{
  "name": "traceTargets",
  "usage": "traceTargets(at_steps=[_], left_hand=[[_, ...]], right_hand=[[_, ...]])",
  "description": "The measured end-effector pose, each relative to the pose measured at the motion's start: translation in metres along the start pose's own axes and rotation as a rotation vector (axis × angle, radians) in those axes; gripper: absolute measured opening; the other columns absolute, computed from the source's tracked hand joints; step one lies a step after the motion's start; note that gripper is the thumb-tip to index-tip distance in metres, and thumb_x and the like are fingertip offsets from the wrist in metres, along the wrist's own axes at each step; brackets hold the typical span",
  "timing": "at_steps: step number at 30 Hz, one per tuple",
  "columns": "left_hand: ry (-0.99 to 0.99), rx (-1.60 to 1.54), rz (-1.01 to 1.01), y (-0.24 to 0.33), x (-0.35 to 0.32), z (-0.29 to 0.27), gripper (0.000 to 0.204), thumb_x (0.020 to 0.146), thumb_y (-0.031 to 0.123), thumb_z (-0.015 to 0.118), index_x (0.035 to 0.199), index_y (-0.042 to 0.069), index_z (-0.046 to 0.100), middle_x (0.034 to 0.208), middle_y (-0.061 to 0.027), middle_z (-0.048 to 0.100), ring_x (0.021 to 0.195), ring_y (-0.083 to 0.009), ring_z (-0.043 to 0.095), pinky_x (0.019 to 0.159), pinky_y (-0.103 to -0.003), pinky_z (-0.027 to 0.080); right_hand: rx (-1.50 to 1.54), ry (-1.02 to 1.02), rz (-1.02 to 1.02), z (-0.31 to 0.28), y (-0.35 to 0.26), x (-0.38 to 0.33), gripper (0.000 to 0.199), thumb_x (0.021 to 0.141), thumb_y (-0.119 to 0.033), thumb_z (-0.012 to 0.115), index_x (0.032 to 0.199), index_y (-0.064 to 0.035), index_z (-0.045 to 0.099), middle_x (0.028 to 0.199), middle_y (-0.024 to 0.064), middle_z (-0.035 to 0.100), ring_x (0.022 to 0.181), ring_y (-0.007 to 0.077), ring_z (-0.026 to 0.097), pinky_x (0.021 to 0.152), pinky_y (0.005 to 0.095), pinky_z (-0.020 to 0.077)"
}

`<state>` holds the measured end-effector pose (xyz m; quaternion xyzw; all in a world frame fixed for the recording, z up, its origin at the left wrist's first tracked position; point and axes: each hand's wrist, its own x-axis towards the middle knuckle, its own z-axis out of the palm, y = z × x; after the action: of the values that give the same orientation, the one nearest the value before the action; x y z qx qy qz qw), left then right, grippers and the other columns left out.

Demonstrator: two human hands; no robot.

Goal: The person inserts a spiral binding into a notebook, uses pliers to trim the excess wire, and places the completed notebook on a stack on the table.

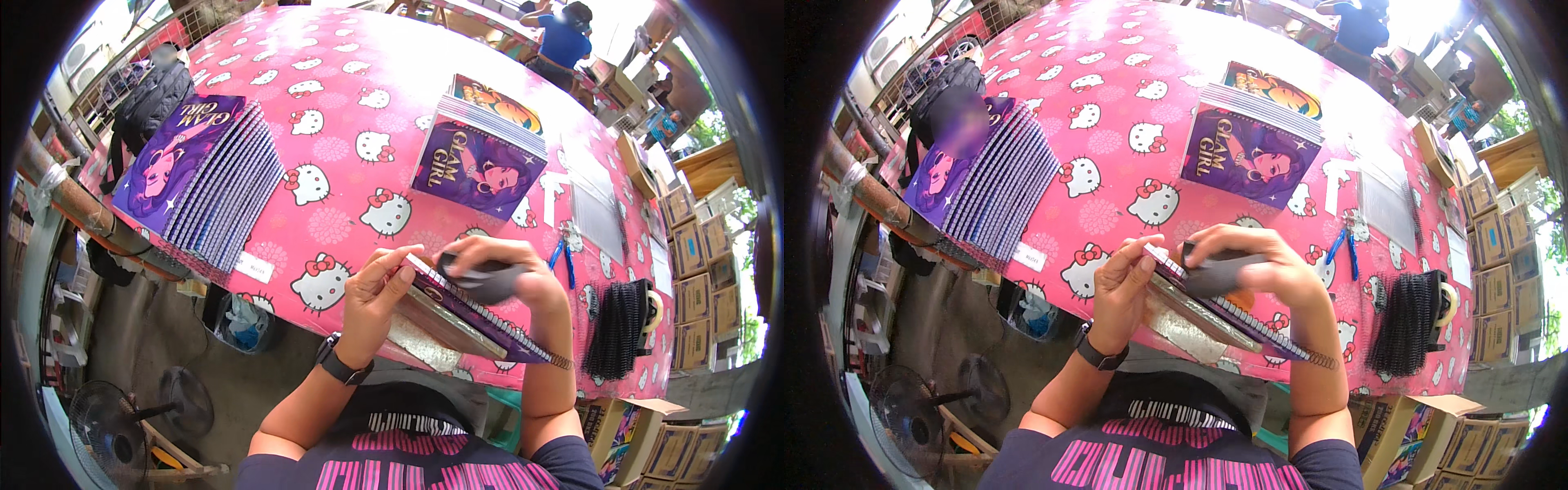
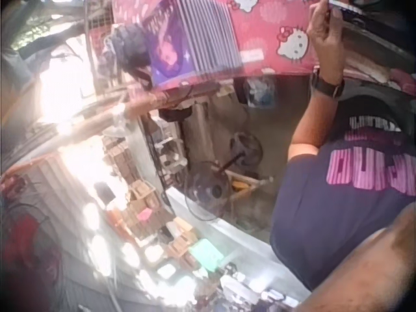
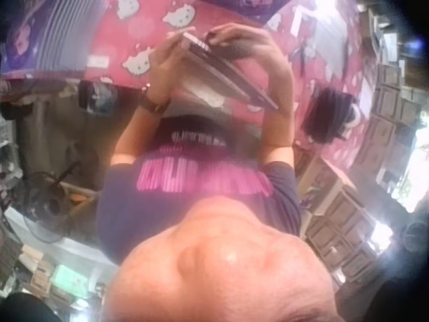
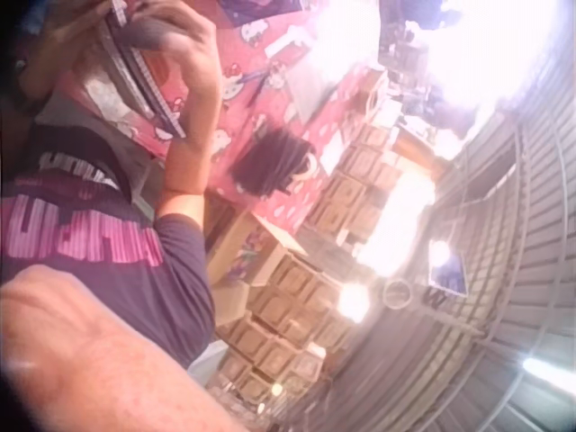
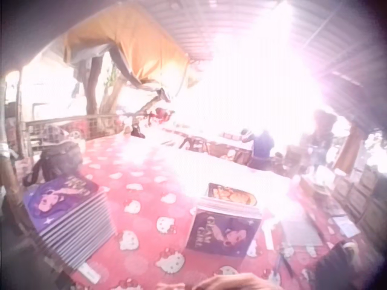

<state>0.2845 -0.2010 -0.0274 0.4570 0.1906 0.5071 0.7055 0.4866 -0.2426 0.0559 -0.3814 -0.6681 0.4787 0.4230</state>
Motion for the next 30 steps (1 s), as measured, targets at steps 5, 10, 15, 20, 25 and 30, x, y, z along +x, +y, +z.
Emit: traceTargets(at_steps=[5, 10, 15, 20, 25, 30], left_hand=[[-0.013, 0.021, 0.024, -0.005, -0.003, -0.005, 0.027, 0.093, 0.006, 0.060, 0.119, 0.002, 0.065, 0.090, 0.0059, 0.051, 0.075, -0.0024, 0.039, 0.065, -0.017, 0.032], [-0.006, 0.057, -0.023, 0.001, 0.000, -0.006, 0.026, 0.091, 0.007, 0.063, 0.116, 0.003, 0.066, 0.088, 0.0046, 0.052, 0.078, -0.0030, 0.042, 0.068, -0.018, 0.035], [-0.140, 0.201, 0.178, 0.006, 0.009, 0.001, 0.028, 0.086, 0.003, 0.067, 0.115, 0.005, 0.067, 0.096, -0.0025, 0.063, 0.089, -0.0089, 0.056, 0.073, -0.023, 0.044], [-0.303, 0.527, 0.409, 0.048, 0.004, 0.040, 0.022, 0.076, 0.004, 0.075, 0.099, 0.007, 0.073, 0.091, -0.0049, 0.066, 0.079, -0.0161, 0.062, 0.070, -0.029, 0.050], [-0.383, 0.468, 0.528, 0.050, -0.007, 0.070, 0.021, 0.073, 0.002, 0.076, 0.093, 0.007, 0.073, 0.086, -0.0046, 0.068, 0.082, -0.0180, 0.063, 0.070, -0.029, 0.050], [-0.445, 0.486, 0.545, 0.057, -0.013, 0.071, 0.019, 0.073, 0.001, 0.075, 0.091, 0.005, 0.070, 0.085, -0.0064, 0.068, 0.081, -0.0213, 0.064, 0.072, -0.031, 0.050]], right_hand=[[0.104, 0.147, 0.035, 0.006, 0.005, 0.002, 0.055, 0.080, -0.051, 0.060, 0.100, 0.0004, 0.066, 0.106, 0.0139, 0.064, 0.107, 0.0204, 0.058, 0.095, 0.0363, 0.0419], [-0.691, 0.250, 0.463, -0.004, 0.036, 0.000, 0.059, 0.073, -0.049, 0.073, 0.112, -0.0047, 0.064, 0.113, 0.0156, 0.060, 0.109, 0.0342, 0.055, 0.097, 0.0418, 0.0405], [-1.008, 0.370, 0.347, -0.023, 0.047, -0.071, 0.058, 0.071, -0.030, 0.079, 0.119, -0.0051, 0.059, 0.132, 0.0200, 0.050, 0.125, 0.0367, 0.044, 0.102, 0.0435, 0.0383], [-0.797, 0.377, -0.059, 0.037, -0.093, -0.066, 0.044, 0.072, -0.014, 0.078, 0.112, -0.0031, 0.064, 0.111, 0.0125, 0.066, 0.100, 0.0293, 0.063, 0.086, 0.0377, 0.0485], [-0.822, 0.582, -0.115, 0.069, -0.095, -0.070, 0.036, 0.071, -0.007, 0.077, 0.105, -0.0028, 0.066, 0.099, 0.0111, 0.066, 0.082, 0.0260, 0.061, 0.074, 0.0338, 0.0498], [-0.748, 0.675, -0.105, 0.078, -0.090, -0.071, 0.031, 0.071, -0.005, 0.077, 0.100, -0.0024, 0.066, 0.089, 0.0096, 0.064, 0.076, 0.0211, 0.060, 0.067, 0.0310, 0.0495]])
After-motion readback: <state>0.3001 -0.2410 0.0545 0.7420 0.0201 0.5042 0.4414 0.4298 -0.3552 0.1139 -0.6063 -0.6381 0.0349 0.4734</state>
